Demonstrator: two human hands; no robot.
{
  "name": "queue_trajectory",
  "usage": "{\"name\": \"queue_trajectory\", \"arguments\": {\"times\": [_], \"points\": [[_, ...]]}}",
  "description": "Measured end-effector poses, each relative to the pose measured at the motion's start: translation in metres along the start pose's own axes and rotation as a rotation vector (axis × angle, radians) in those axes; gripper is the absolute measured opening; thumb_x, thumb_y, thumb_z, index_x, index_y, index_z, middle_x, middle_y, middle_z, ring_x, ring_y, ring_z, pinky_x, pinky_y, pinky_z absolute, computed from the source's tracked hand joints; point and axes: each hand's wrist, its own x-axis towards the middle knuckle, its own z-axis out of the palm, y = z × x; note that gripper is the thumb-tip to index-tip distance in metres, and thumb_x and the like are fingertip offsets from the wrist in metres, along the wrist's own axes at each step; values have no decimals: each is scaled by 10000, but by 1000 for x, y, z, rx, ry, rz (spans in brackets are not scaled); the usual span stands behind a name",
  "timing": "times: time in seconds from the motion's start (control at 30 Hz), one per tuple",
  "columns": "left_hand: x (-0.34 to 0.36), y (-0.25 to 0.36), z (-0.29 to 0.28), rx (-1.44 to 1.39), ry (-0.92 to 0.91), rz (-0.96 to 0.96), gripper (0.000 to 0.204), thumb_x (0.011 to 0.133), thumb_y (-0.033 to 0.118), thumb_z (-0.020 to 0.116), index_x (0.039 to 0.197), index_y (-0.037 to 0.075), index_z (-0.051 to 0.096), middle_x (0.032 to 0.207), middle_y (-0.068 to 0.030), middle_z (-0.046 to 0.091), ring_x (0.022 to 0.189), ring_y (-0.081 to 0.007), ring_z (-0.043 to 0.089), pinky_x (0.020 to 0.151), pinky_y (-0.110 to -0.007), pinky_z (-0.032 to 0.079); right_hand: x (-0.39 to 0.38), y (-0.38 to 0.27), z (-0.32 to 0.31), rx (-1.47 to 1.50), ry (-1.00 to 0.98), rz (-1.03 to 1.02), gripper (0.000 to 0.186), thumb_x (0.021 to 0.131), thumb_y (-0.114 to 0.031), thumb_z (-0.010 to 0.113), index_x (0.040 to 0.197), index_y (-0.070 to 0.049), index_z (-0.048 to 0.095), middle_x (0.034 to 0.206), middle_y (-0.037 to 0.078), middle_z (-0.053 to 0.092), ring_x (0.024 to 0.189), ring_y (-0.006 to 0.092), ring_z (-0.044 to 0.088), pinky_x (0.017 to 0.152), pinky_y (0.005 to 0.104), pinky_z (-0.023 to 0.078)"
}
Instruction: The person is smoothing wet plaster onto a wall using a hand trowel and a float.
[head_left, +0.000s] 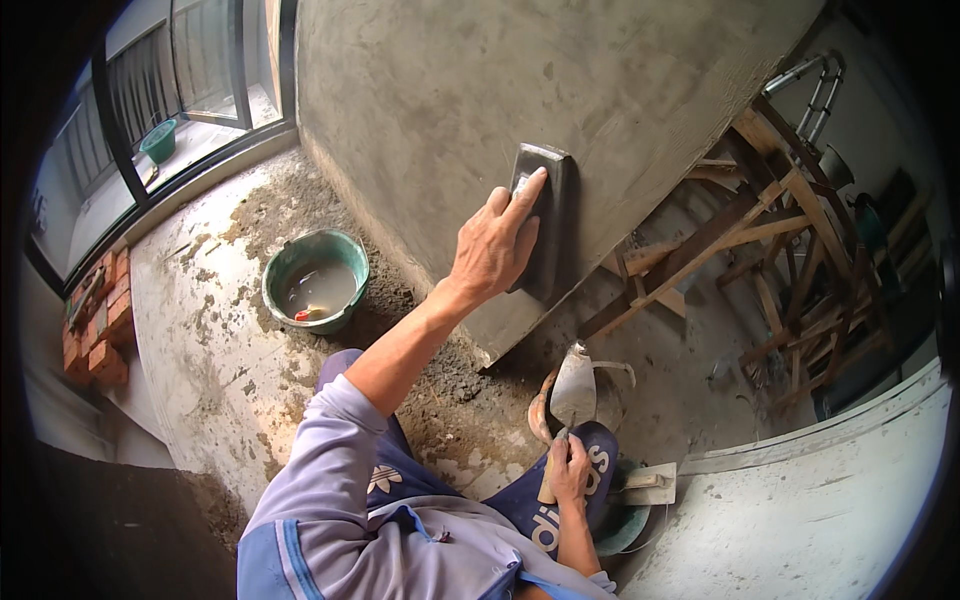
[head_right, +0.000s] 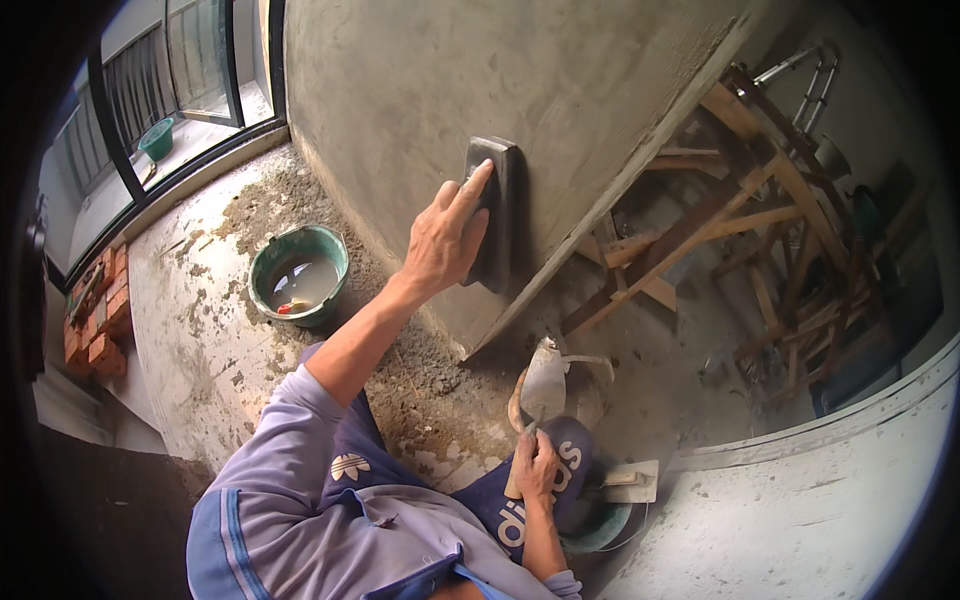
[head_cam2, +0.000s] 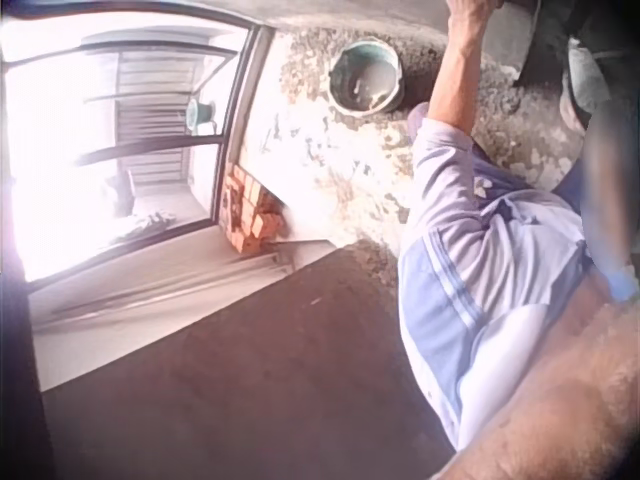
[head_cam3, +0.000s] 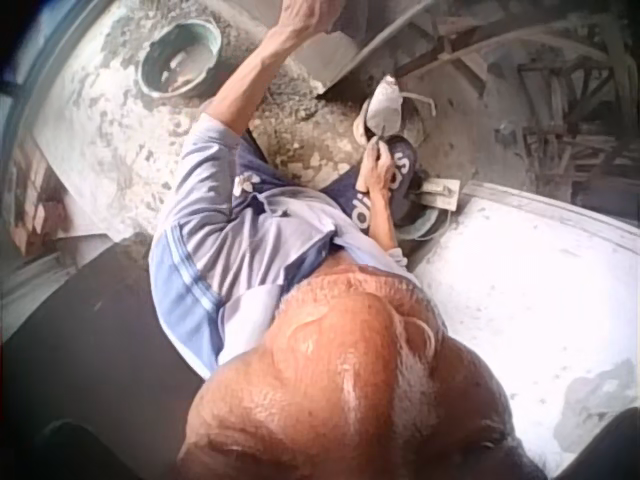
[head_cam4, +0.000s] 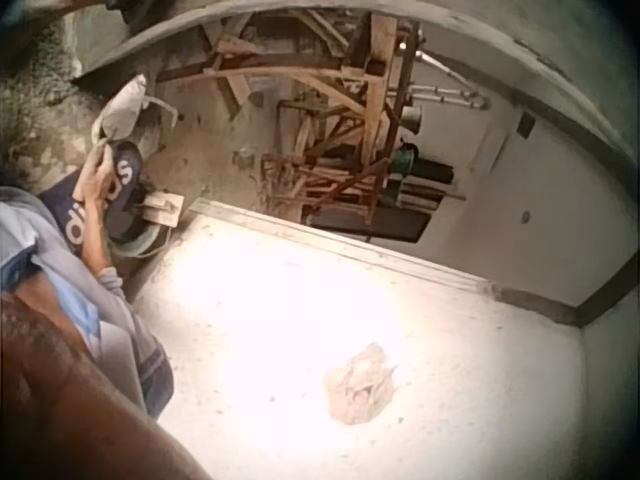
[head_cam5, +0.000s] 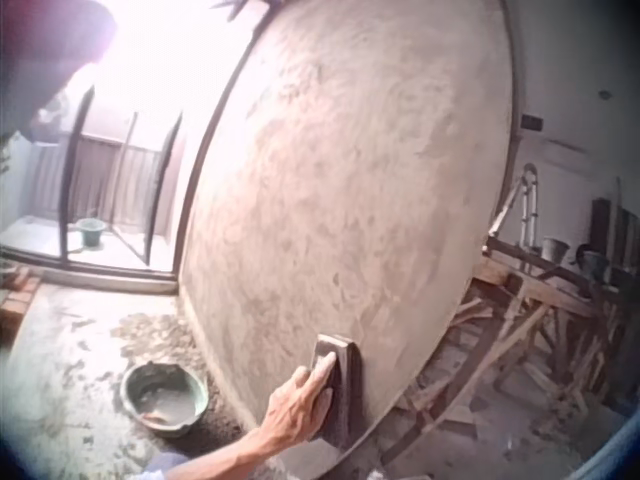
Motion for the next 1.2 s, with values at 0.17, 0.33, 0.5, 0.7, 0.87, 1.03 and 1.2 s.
{"name": "queue_trajectory", "arguments": {"times": [0.17, 0.33, 0.5, 0.7, 0.87, 1.03, 1.2], "points": [[78, -20, -10, 82, 140, -56, 603, 968, 131, 574, 1545, 225, 423, 927, -175, 535, 723, -376, 601, 657, -477, 510, 5, 5, 3, -50, -45, 55, 387, 1003, -323, 588, 1028, 62, 621, 830, 223, 650, 775, 375, 627, 691, 438, 477], [-1, 6, 3, -66, -4, -18, 599, 955, 55, 595, 1527, 164, 452, 904, -162, 544, 764, -354, 592, 696, -447, 492, 6, -2, 0, -46, -9, 81, 387, 1006, -334, 579, 1054, 46, 634, 868, 264, 665, 803, 464, 636, 703, 462, 488], [37, 10, -13, -48, -22, -118, 624, 947, 55, 584, 1534, 217, 451, 914, -176, 533, 784, -374, 614, 726, -461, 520, 9, -15, -2, -46, -48, 60, 370, 1007, -323, 569, 1009, 42, 630, 839, 253, 654, 800, 444, 639, 692, 463, 471], [45, 8, -6, -76, 58, -143, 581, 945, 114, 587, 1503, 229, 477, 928, -184, 547, 781, -393, 624, 690, -496, 526, 8, -21, -5, 31, -19, 70, 330, 1011, -265, 559, 943, 55, 599, 755, 173, 601, 689, 266, 549, 644, 395, 433], [-5, 7, 5, -141, -3, -41, 572, 937, 113, 592, 1492, 198, 488, 943, -191, 550, 771, -410, 622, 688, -492, 515, 6, -3, -4, 72, 62, 67, 312, 1008, -260, 571, 975, 47, 620, 810, 190, 638, 732, 313, 593, 678, 399, 457], [49, 1, -12, -125, 53, -92, 572, 942, 104, 582, 1498, 196, 481, 942, -207, 569, 776, -406, 628, 691, -482, 516, 6, 8, -4, 184, 47, 77, 247, 1024, -226, 556, 945, 1, 615, 748, 57, 585, 673, 140, 534, 614, 307, 427], [-7, 14, -4, -122, -69, -68, 585, 944, 110, 578, 1509, 219, 477, 936, -174, 550, 796, -377, 611, 715, -480, 511, 4, 15, -2, 207, 68, 139, 260, 1022, -231, 556, 929, 7, 605, 740, 69, 572, 688, 157, 539, 628, 329, 429]]}}
